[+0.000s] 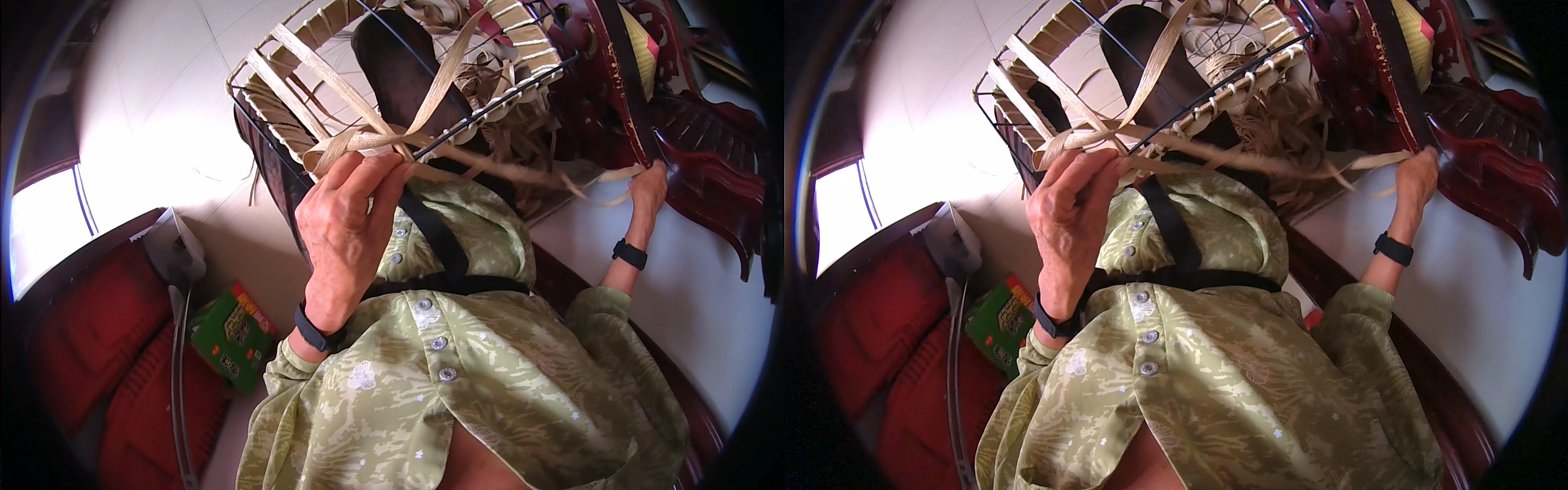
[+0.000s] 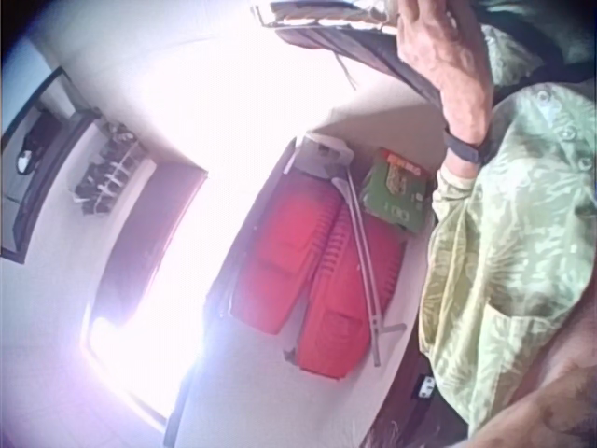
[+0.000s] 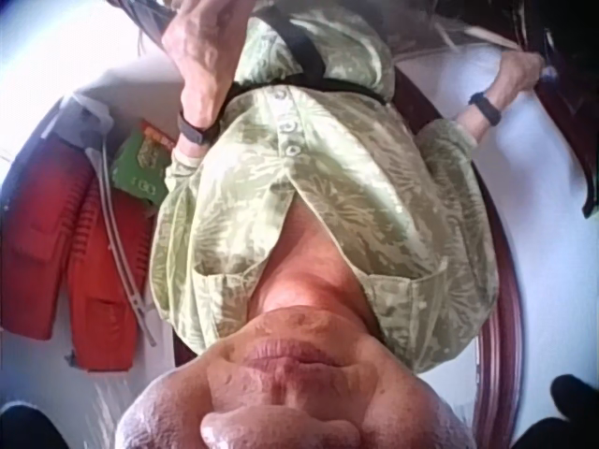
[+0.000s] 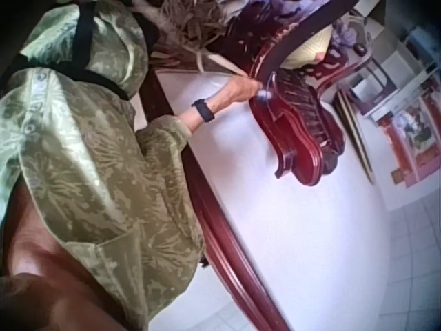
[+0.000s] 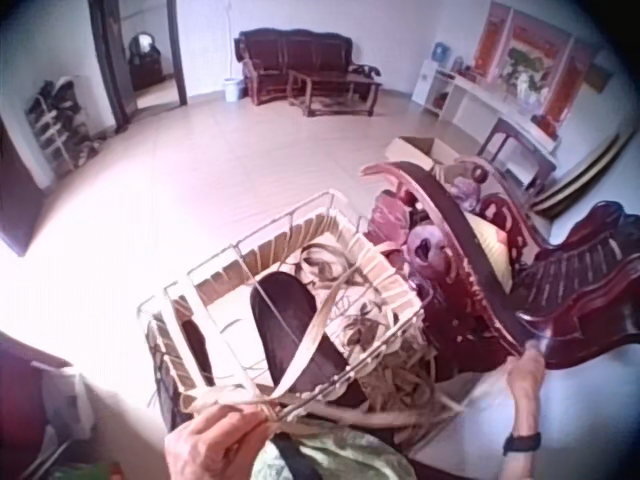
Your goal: The person weaves thin strips of material around a structured frame by hand, lacing strips through pre-cut slots and around the frame's edges to build the basket wall.
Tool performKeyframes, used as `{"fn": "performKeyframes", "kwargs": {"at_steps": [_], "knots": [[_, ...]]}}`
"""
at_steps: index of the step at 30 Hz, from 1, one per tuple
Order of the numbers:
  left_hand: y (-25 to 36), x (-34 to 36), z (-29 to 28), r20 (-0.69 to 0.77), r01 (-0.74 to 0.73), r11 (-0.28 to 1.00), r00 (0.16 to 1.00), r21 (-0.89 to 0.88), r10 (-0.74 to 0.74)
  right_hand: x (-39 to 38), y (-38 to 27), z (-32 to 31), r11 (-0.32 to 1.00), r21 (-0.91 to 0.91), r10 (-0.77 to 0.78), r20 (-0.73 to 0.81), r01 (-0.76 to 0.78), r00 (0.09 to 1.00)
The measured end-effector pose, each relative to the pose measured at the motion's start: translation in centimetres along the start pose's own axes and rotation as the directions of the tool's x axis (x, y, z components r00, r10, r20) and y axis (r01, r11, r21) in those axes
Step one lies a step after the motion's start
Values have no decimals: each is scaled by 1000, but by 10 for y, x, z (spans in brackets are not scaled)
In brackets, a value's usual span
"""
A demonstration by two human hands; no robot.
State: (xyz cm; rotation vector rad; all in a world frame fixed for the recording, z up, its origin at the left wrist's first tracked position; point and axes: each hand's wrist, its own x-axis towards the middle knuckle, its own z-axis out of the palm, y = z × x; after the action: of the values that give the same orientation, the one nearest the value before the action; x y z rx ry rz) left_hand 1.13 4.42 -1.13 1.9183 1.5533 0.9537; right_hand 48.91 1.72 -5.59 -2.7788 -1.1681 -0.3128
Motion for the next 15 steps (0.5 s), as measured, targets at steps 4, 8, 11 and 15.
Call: {"fn": "performKeyframes", "kwargs": {"at_steps": [4,8,11,15], "knots": [[-1,1,3,-29,7,1000,1000,-7,-7,-86,-128,-54,669,726,-488,266,160,831],[0,1,3,-16,25,999,1000,-33,-26,-146,-188,-52,529,816,-722,289,233,629],[0,1,1,-5,22,999,1000,-29,-23,-168,-210,-47,490,845,-766,299,216,569],[0,2,3,-15,9,1000,1000,-29,-10,-176,-214,-46,422,875,-698,481,-238,531]]}}
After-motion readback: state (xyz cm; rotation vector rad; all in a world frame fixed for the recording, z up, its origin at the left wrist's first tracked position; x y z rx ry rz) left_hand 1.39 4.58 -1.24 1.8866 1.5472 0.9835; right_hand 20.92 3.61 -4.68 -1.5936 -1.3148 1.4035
